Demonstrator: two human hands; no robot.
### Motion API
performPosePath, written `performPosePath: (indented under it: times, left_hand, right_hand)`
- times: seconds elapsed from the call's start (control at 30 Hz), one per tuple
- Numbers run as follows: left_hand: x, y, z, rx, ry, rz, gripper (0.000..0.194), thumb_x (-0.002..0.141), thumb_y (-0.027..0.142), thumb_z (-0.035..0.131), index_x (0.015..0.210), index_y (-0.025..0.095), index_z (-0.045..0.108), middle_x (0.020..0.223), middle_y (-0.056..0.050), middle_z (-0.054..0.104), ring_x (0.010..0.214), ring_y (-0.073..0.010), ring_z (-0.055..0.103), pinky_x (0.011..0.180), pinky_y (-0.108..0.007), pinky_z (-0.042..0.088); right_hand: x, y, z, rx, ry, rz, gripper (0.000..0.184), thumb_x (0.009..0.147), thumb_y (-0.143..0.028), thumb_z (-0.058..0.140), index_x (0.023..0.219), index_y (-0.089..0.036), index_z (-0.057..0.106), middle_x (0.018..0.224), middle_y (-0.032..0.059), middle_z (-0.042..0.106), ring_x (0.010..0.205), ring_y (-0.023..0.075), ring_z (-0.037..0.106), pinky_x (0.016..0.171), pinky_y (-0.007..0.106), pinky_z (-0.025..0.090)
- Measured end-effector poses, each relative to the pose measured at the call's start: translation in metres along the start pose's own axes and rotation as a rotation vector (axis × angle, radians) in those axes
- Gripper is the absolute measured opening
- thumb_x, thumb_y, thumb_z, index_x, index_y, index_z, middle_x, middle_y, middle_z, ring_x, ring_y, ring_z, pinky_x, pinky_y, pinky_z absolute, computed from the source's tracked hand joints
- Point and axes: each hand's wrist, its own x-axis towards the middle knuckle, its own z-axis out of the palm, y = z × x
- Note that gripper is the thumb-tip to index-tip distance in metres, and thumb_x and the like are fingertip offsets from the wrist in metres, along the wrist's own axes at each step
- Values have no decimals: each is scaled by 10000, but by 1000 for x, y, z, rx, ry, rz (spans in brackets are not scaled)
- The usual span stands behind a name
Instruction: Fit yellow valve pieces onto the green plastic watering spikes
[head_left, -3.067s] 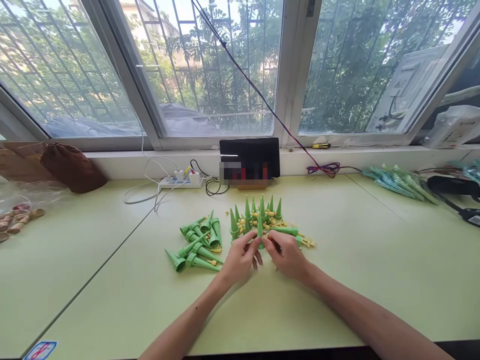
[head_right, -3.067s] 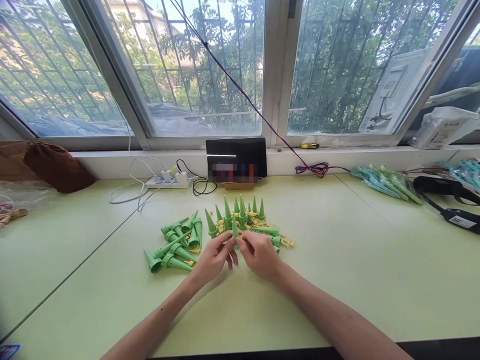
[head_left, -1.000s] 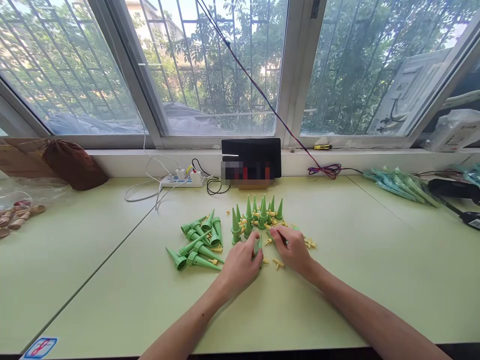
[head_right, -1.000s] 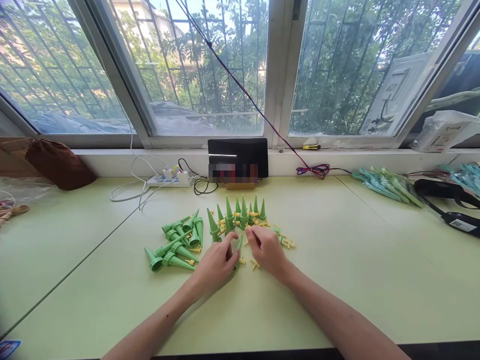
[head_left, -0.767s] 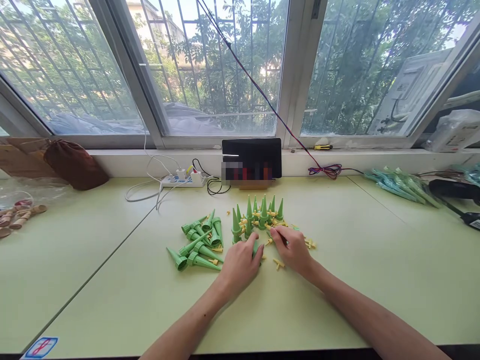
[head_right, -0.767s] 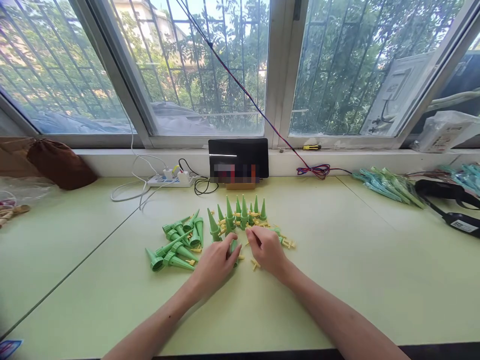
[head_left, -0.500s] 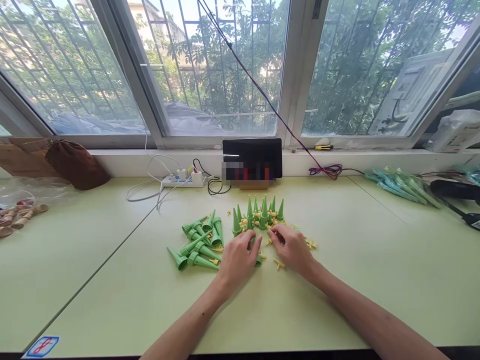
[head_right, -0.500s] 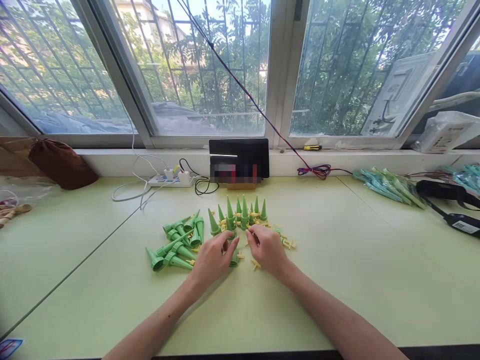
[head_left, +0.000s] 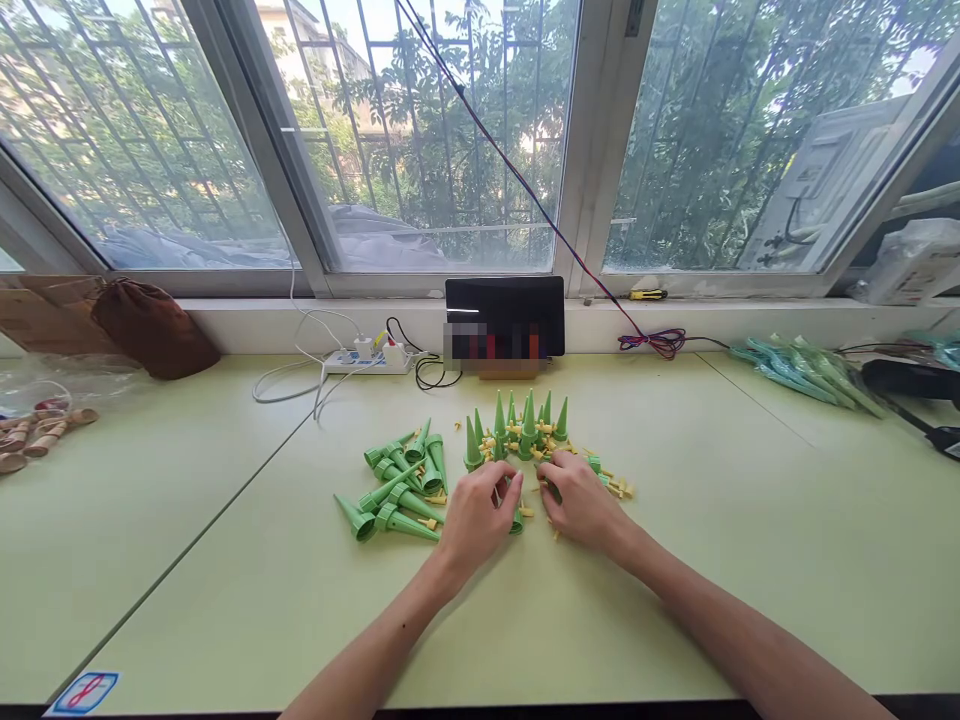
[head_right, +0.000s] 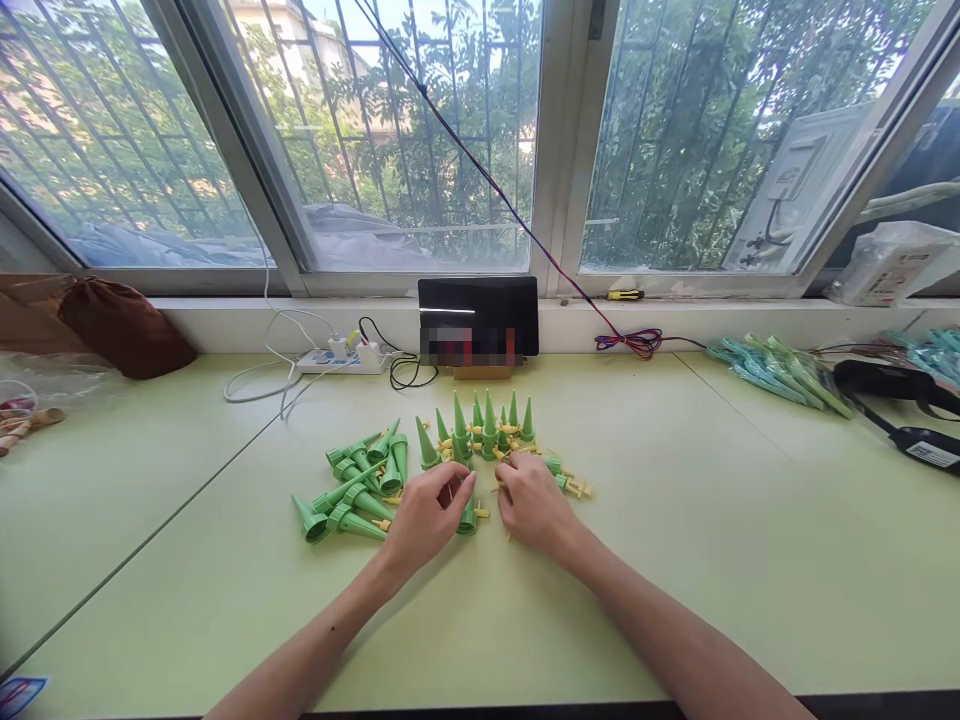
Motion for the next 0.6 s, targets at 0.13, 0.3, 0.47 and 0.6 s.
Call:
performPosePath:
  times: [0.13, 0.3, 0.47, 0.6]
  left_hand:
    - [1, -1, 0, -4, 1, 16, 234, 974, 277, 507, 770, 192, 585, 687, 11, 592, 613, -131, 516, 594, -249, 363]
    - [0, -1, 0, -3, 1, 26, 237, 973, 268, 508, 760, 193, 582, 686, 12, 587, 613, -129, 515, 592, -250, 363]
    - [1, 0, 0, -14, 5, 30, 230, 975, 262, 501, 776, 193, 594, 705, 6, 598, 620, -132, 521, 593, -254, 375]
    - [1, 0, -1, -25, 10, 26, 218, 979, 281, 490, 818, 192, 609, 737, -4, 607, 615, -134, 525, 587, -257, 390]
  right_hand:
    - [0, 0, -1, -37, -33, -3, 163, 889, -71, 545, 783, -182, 598, 802, 50, 545, 771, 211, 538, 752, 334, 458]
    - [1, 0, 0, -52, -44, 2, 189, 892, -73, 552, 744, -191, 550, 800, 55, 556, 777, 220, 541, 756, 344, 460]
    - [1, 0, 0, 26, 15, -6, 157, 935, -97, 512, 813, -191, 544, 841, 63, 569, 799, 226, 542, 761, 359, 473]
    - [1, -4, -3, 163, 71, -45, 125, 986, -141, 471, 898, -194, 543, 889, 60, 569, 819, 214, 545, 752, 345, 485]
